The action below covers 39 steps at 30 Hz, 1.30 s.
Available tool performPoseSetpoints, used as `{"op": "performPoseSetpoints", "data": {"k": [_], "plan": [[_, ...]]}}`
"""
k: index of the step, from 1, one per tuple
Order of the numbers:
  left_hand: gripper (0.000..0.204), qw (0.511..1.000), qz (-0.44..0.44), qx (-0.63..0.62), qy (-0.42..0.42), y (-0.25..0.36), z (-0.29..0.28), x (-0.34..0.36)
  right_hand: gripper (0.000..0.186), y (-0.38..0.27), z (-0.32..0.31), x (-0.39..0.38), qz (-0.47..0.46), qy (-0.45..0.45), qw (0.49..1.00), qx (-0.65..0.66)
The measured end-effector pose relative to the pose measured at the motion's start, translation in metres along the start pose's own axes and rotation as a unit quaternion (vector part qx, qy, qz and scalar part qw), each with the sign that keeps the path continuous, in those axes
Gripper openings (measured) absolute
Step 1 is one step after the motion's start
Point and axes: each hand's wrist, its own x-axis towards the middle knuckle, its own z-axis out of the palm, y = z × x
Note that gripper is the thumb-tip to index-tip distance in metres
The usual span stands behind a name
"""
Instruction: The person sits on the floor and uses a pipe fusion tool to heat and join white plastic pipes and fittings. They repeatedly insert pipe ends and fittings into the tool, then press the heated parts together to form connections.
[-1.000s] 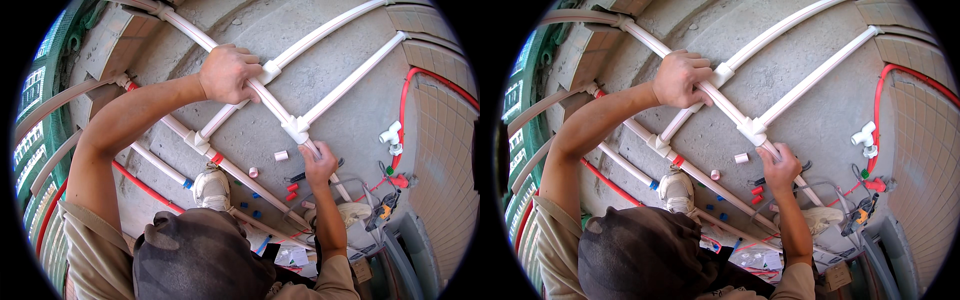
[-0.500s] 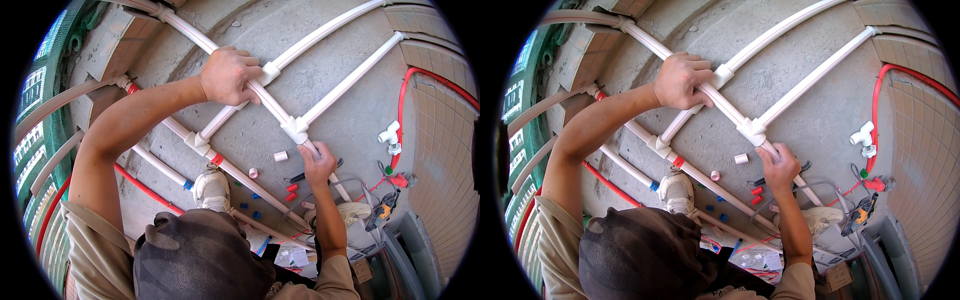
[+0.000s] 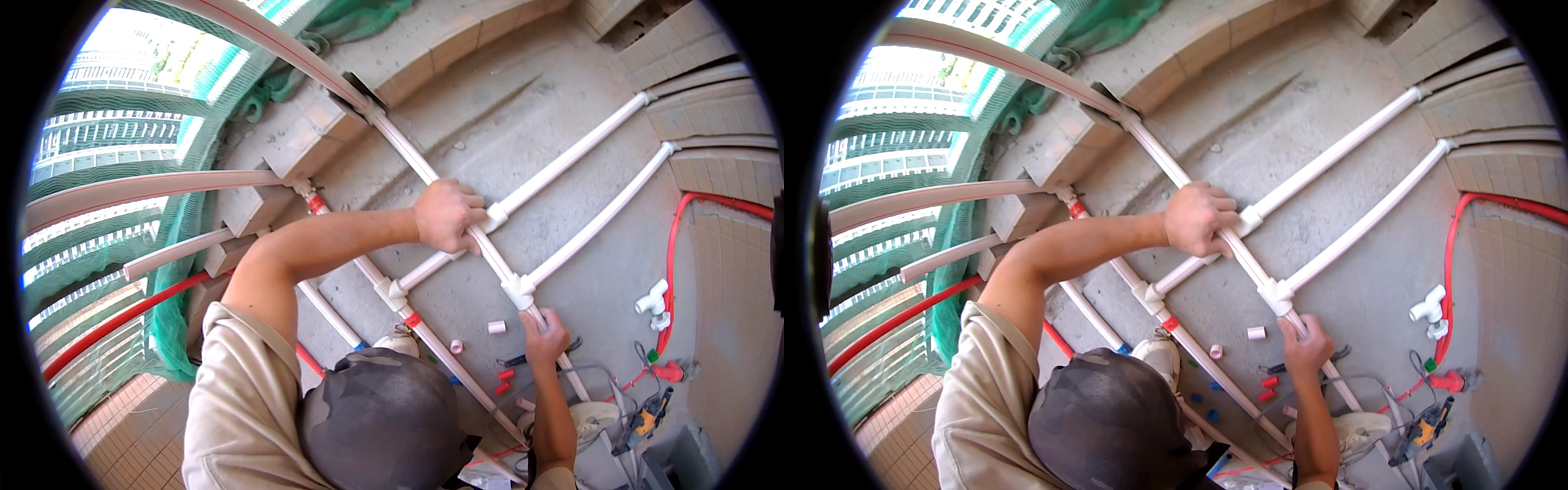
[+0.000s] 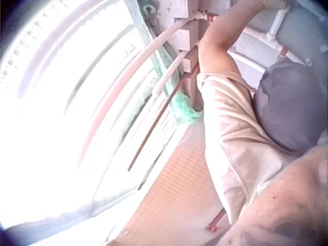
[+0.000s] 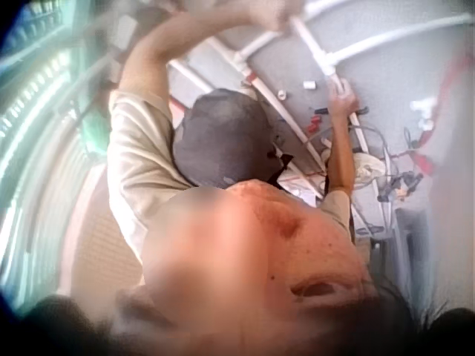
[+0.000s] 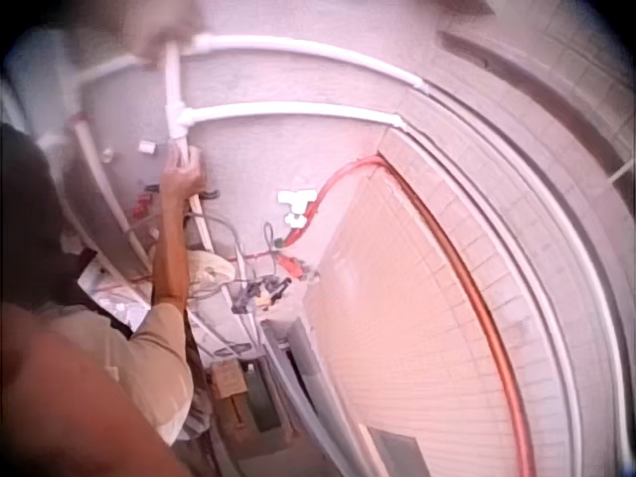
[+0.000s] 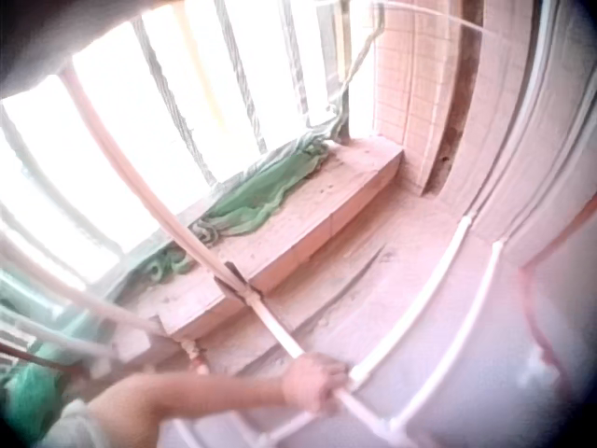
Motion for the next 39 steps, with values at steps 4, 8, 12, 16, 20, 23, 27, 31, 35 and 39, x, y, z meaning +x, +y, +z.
{"op": "performPoseSetpoints", "data": {"k": [4,8,12,16,20,23,27,31,35,39], "plan": [[0.046,1.0,-0.001,-0.001,0.002,-0.001,-0.003,-0.001,0.038,-0.002,0.002,0.001,0.003,-0.012,1.0,-0.009],[0.046,1.0,0.0,-0.007,0.0,-0.001,0.001,0.0,0.037,-0.002,-0.001,0.001,0.011,-0.022,1.0,0.0],[0.046,1.0,-0.003,-0.013,-0.006,0.0,0.003,0.003,0.038,0.002,-0.001,0.002,0.008,-0.018,1.0,0.018],[0.046,0.999,-0.016,-0.023,-0.022,-0.002,0.003,0.001,0.034,0.005,0.004,0.001,-0.007,-0.003,1.0,0.006],[0.049,0.999,-0.005,-0.028,-0.015,-0.004,0.003,-0.002,0.039,0.008,0.007,0.0,0.003,-0.015,1.0,-0.021],[0.049,1.0,0.005,-0.014,-0.019,-0.002,0.003,0.001,0.04,0.002,0.002,-0.003,0.013,-0.016,1.0,-0.006],[0.049,0.999,-0.008,-0.015,-0.027,-0.004,0.001,0.002,0.04,0.005,0.008,0.0,0.006,0.002,0.999,-0.041],[0.049,1.0,0.001,-0.004,-0.022,-0.004,0.003,0.004,0.042,0.004,0.005,0.004,0.003,0.0,1.0,-0.031],[0.048,0.999,-0.008,0.008,-0.044,0.0,0.001,0.011,0.044,0.007,0.006,0.002,0.021,0.001,1.0,-0.013],[0.049,0.999,-0.008,0.015,-0.037,0.002,0.0,0.008,0.041,0.006,0.004,0.0,0.008,-0.013,1.0,-0.01]]}}
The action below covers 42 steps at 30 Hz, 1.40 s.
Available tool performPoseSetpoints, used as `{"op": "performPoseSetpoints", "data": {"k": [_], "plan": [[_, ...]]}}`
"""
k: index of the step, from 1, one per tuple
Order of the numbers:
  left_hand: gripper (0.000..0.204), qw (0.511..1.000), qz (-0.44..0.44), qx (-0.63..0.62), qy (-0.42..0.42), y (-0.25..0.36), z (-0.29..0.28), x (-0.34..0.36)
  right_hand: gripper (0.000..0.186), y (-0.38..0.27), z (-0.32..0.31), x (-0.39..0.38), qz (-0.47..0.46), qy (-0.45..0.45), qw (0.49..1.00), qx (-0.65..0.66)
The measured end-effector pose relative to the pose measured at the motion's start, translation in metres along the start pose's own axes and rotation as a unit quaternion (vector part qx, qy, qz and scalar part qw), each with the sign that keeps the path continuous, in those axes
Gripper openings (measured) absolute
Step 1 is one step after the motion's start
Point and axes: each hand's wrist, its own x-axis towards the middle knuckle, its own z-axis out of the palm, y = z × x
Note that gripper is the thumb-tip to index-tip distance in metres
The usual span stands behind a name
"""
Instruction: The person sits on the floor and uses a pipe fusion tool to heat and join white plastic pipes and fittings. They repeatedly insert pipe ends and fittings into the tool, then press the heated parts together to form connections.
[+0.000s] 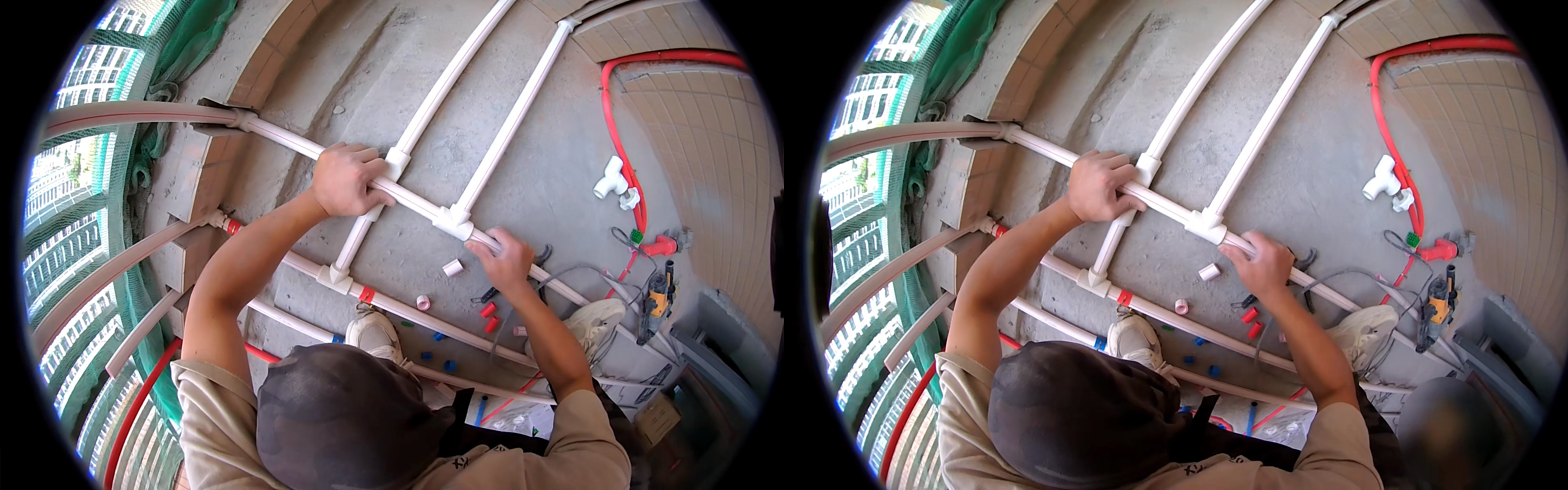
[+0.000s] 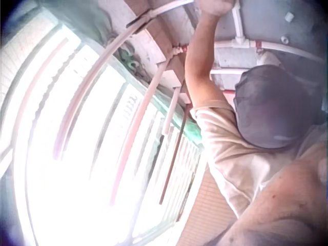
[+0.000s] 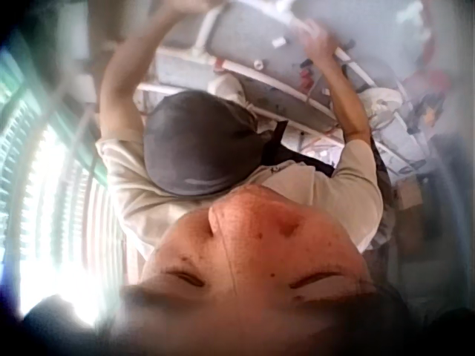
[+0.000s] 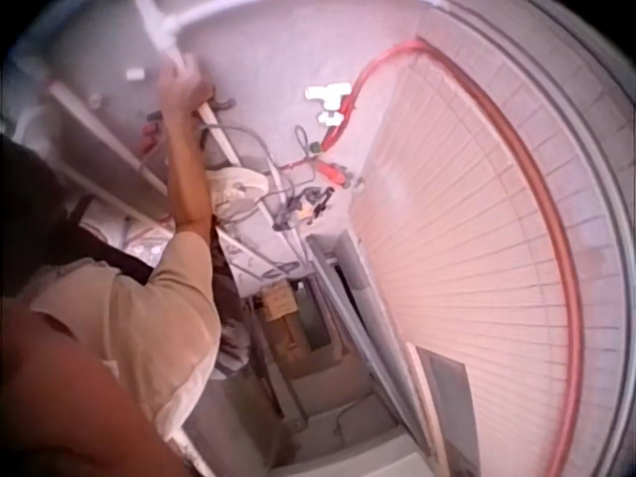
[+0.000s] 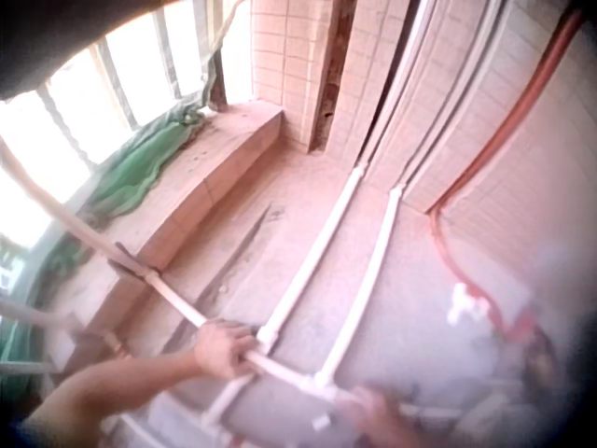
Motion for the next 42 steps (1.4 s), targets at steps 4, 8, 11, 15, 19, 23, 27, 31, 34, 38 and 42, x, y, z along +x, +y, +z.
{"op": "performPoseSetpoints", "data": {"k": [4,8,11,15,19,23,27,31,34,38,42], "plan": [[0.051,1.0,0.021,-0.006,0.016,-0.002,0.002,0.001,0.042,-0.003,-0.001,0.001,-0.013,0.007,1.0,-0.001],[0.051,1.0,0.018,-0.001,0.019,0.0,0.001,0.0,0.045,-0.003,0.0,0.002,-0.019,0.003,1.0,-0.019],[0.05,1.0,0.02,-0.001,0.023,0.001,-0.001,0.0,0.047,-0.001,0.001,0.003,-0.023,0.006,0.999,-0.033],[0.051,0.999,0.026,-0.005,0.039,0.003,-0.003,0.002,0.047,-0.003,0.0,0.003,-0.021,-0.009,1.0,-0.014],[0.046,1.0,0.013,0.006,-0.004,-0.001,-0.008,0.002,0.046,-0.007,-0.001,0.004,-0.033,-0.027,0.999,-0.034],[0.046,1.0,0.008,-0.003,-0.016,0.001,-0.012,-0.002,0.043,-0.017,-0.012,0.006,-0.04,-0.096,0.992,-0.066],[0.046,1.0,0.02,-0.01,-0.013,0.004,-0.004,0.009,0.04,-0.027,-0.084,0.0,-0.129,-0.121,0.966,-0.188],[0.044,1.0,0.002,-0.014,-0.027,-0.001,-0.014,-0.01,0.042,-0.06,-0.194,-0.007,-0.128,-0.228,0.916,-0.303],[0.047,0.998,0.054,-0.027,0.021,0.003,-0.008,0.0,0.039,-0.06,-0.257,-0.005,-0.08,-0.276,0.886,-0.365],[0.048,0.999,0.052,-0.009,-0.015,0.0,-0.012,-0.004,0.038,-0.089,-0.276,0.015,-0.121,-0.285,0.854,-0.419],[0.039,0.99,-0.048,0.054,0.122,0.063,-0.058,-0.04,0.039,-0.107,-0.263,0.024,-0.21,-0.268,0.886,-0.315]]}}
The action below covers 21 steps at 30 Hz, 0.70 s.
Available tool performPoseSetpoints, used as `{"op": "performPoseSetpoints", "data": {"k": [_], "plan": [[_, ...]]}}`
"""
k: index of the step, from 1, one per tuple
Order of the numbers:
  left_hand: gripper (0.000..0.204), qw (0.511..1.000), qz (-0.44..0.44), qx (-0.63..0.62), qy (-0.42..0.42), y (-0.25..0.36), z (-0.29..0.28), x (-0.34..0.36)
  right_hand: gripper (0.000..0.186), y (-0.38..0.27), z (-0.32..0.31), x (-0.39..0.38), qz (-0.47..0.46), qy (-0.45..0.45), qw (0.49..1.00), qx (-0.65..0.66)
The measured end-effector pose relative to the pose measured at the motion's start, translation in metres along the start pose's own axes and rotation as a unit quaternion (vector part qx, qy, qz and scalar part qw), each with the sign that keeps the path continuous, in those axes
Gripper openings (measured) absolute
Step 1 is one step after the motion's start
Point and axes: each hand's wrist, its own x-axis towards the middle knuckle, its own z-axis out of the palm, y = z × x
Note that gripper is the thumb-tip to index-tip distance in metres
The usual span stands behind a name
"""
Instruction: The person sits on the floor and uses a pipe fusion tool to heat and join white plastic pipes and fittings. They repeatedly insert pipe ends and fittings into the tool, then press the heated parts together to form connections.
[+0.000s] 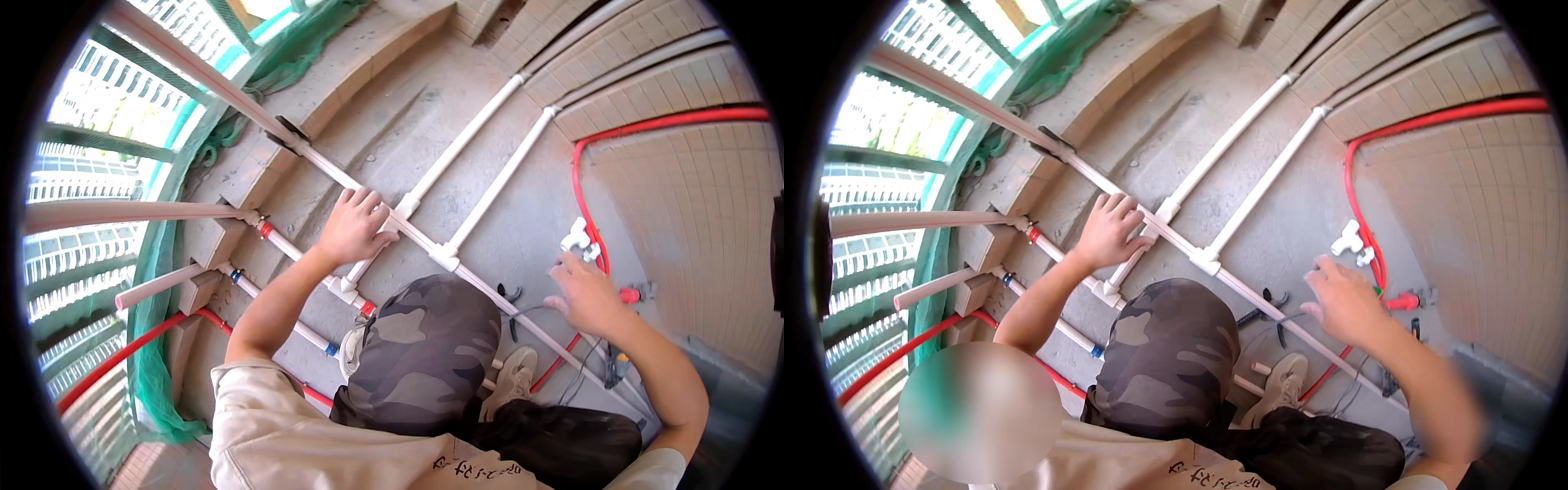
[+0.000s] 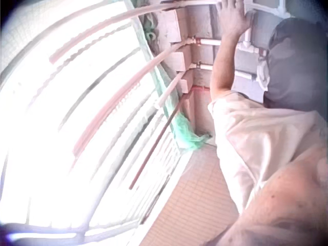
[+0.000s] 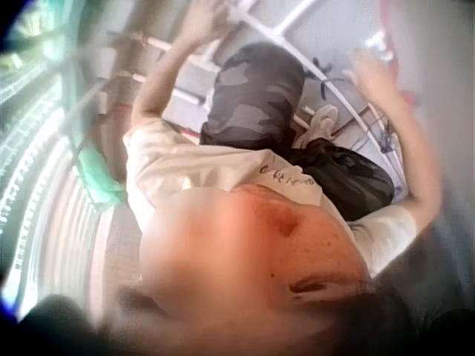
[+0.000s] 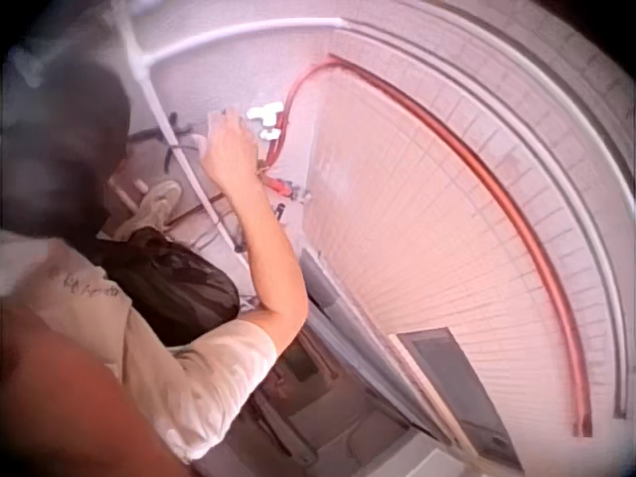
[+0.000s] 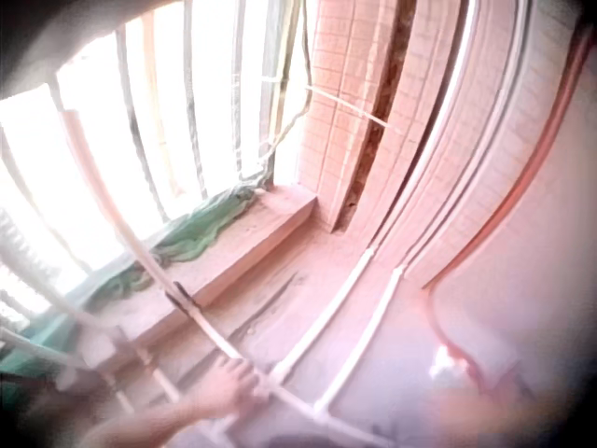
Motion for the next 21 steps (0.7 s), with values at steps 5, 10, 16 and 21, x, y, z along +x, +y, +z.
{"op": "performPoseSetpoints", "data": {"k": [5,10,16,21], "plan": [[0.011,0.93,-0.301,-0.184,-0.103,0.108,-0.067,-0.129,0.033,-0.037,-0.045,0.006,-0.163,0.109,0.965,0.172],[0.011,0.722,-0.482,-0.354,-0.348,0.274,-0.118,-0.2,0.024,-0.062,-0.064,-0.014,-0.461,0.213,0.835,0.213],[0.012,0.634,-0.632,-0.441,-0.067,0.391,-0.106,-0.15,0.032,-0.063,-0.008,-0.063,-0.498,-0.011,0.867,0.025],[0.019,0.553,-0.729,-0.362,0.178,0.468,-0.088,-0.11,0.041,-0.019,0.026,-0.077,-0.462,-0.03,0.877,0.13]]}}
